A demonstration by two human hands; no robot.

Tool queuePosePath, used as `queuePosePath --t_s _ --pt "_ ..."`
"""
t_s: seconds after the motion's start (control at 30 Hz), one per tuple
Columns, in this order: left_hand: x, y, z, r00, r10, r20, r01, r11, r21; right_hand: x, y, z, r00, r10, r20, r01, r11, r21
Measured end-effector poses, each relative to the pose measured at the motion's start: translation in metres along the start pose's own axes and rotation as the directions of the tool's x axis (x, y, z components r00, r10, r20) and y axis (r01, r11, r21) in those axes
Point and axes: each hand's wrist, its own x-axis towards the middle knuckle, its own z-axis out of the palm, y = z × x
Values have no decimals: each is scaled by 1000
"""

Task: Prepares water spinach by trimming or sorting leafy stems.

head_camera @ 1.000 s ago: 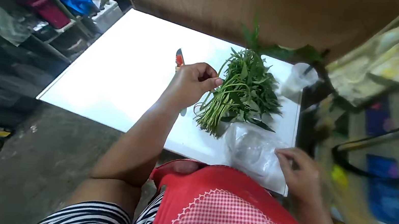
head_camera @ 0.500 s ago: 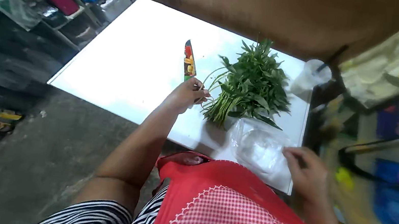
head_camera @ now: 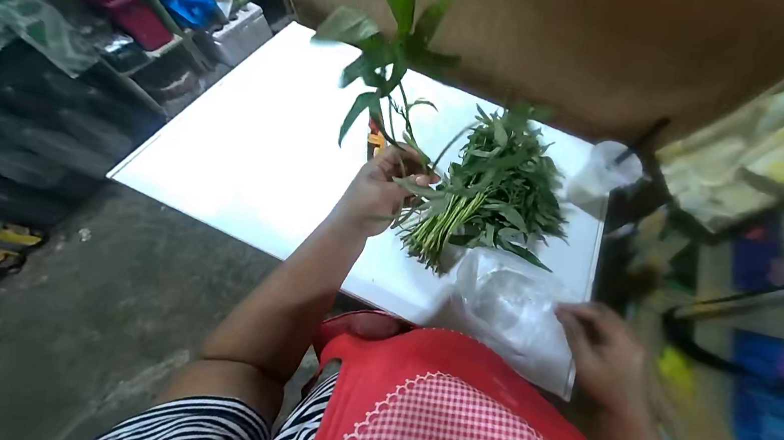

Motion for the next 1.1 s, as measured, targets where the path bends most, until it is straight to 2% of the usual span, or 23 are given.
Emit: queuePosePath --t_s 0.2,0.37,0.53,0.73,0.93,1.1 --pt "-2 0 21 996 67 53 -68 998 13 -4 3 0 999 -12 -40 12 1000 -14" --pt "-6 -3 32 995 72 64 -72 997 0 -6 1 0 999 11 -50 -10 1000 13" --pt "-11 1 43 999 42 31 -40 998 -47 -5 0 0 998 21 -51 -20 1000 23" --pt "-13 1 47 998 17 57 -5 978 -210 -3 2 0 999 -7 -36 8 999 44" --pt "-15 8 51 995 -65 78 82 967 -240 -1 0 -1 1000 -4 -20 5 999 32" --pt "-15 7 51 993 -77 94 100 956 -276 -1 0 0 1000 -11 -21 12 999 34"
